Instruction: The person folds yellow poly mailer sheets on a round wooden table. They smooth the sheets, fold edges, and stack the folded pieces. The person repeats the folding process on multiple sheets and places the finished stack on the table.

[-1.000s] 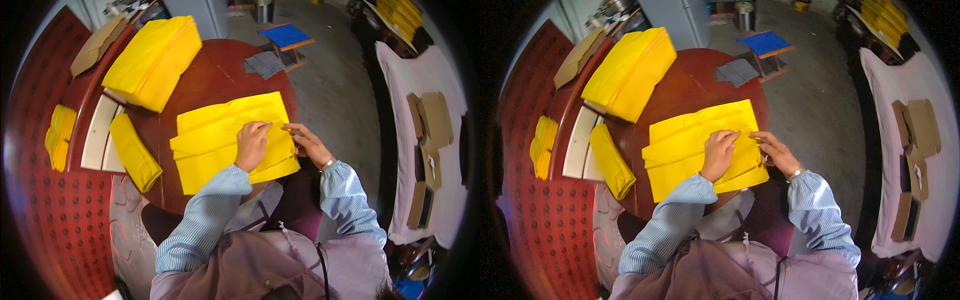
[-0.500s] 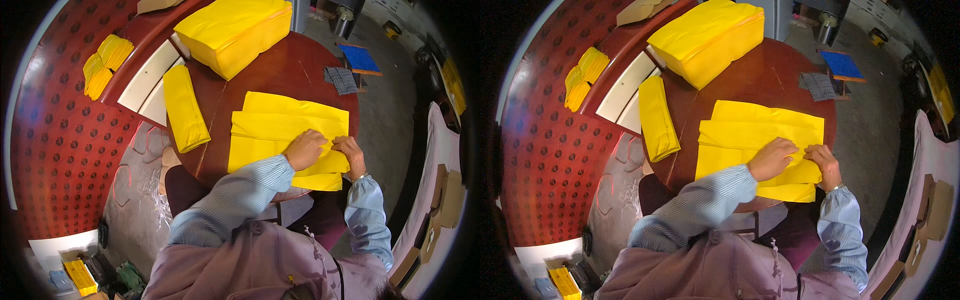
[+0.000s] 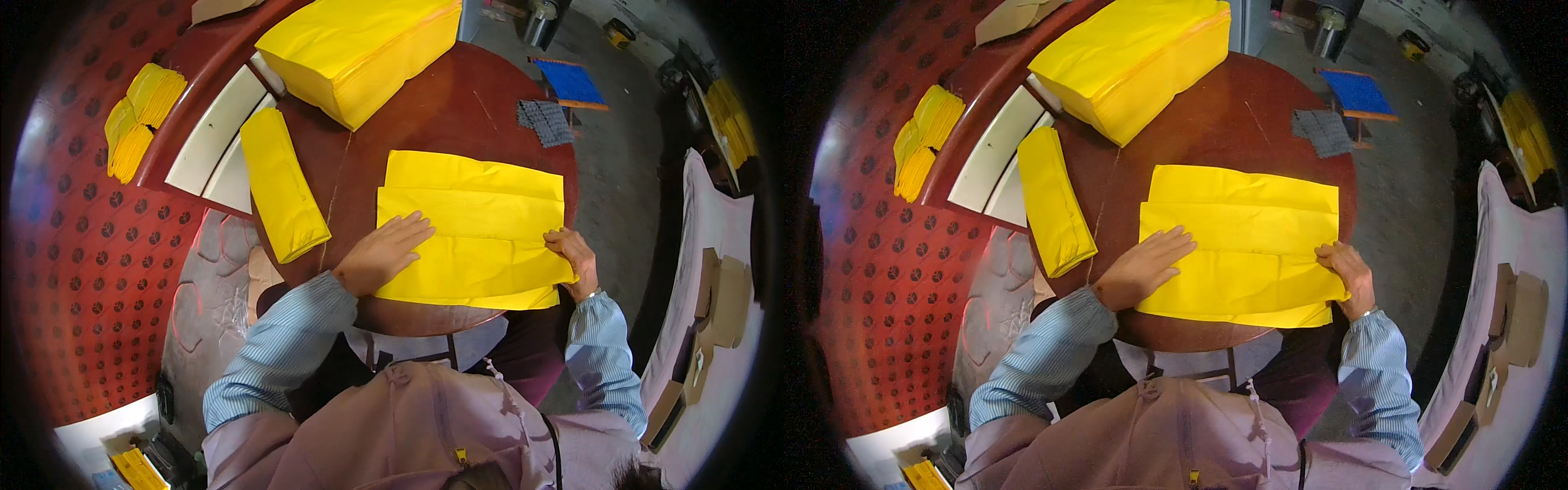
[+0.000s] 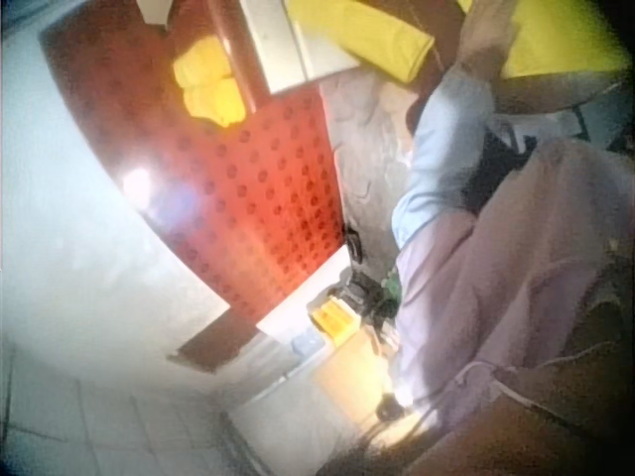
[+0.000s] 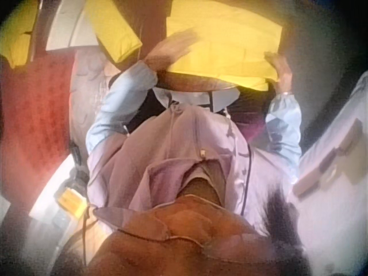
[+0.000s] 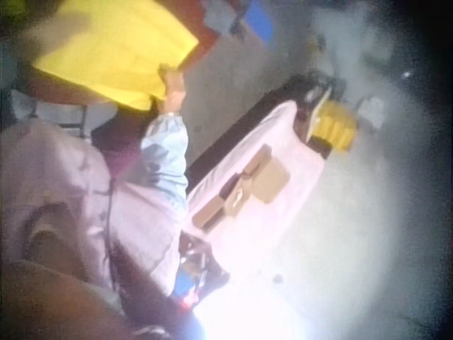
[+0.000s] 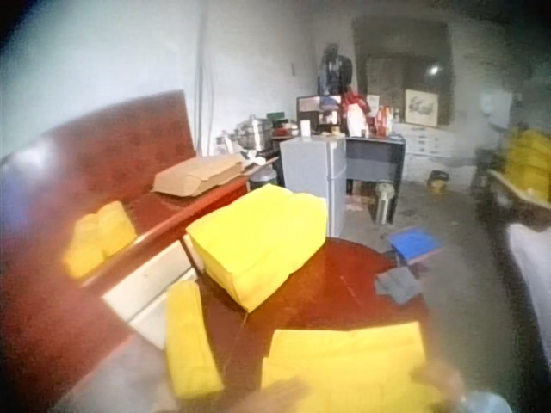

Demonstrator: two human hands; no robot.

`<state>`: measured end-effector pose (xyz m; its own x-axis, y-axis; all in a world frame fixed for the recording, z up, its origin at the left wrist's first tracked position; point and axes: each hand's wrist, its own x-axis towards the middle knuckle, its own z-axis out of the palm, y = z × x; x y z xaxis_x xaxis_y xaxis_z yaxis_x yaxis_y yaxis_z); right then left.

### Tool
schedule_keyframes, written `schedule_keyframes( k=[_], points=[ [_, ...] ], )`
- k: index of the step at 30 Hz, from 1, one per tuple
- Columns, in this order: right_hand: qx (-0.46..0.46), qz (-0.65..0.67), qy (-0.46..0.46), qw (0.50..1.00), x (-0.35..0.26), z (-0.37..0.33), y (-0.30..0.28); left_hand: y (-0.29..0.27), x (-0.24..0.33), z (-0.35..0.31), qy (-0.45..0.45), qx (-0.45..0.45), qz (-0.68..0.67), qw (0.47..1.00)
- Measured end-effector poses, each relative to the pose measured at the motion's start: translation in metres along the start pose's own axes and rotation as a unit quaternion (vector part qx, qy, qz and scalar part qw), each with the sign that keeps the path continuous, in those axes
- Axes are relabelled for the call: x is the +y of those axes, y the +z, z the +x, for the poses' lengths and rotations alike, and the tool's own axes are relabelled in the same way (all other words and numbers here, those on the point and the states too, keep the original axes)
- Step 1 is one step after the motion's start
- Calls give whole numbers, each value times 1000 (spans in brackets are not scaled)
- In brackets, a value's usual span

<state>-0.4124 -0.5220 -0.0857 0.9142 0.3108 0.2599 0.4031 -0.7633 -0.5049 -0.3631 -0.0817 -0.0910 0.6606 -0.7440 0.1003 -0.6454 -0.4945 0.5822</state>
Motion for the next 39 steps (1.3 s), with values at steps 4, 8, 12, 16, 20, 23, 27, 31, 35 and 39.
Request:
schedule_keyframes(
  k=[4, 8, 12, 16, 20, 23, 27, 31, 35, 39],
  points=[
    [-39, -70, -48, 996, 4, 3, -10, -27, -8, -19, 6, -59, 20, 998],
    [-85, 16, -5, 996, 12, 2, -19, -59, -14, -26, -1, -144, -21, 989],
    [-35, 188, 272, 943, 23, -1, -16, -69, -19, -23, -59, -157, -65, 984],
    [-27, 214, 304, 928, 33, 4, -8, -42, -20, -21, -189, 46, -219, 956],
    [28, 254, 312, 915, 32, 2, 3, 3, -22, -14, -248, 217, -351, 876],
    [73, 318, 317, 890, 34, 2, 9, 16, -28, -17, -245, 232, -301, 892],
    [87, 336, 328, 879, 37, 3, 17, 23, -28, -23, -256, 253, -317, 877],
    [127, 345, 318, 874, 31, 1, 26, 27, -25, -20, -260, 288, -314, 867],
    [160, 349, 297, 874, 26, -1, 29, 29, -19, -15, -281, 327, -272, 860],
    [186, 257, 312, 896, 21, -6, 36, 28, -18, -12, -305, 344, -278, 843]
  ],
)
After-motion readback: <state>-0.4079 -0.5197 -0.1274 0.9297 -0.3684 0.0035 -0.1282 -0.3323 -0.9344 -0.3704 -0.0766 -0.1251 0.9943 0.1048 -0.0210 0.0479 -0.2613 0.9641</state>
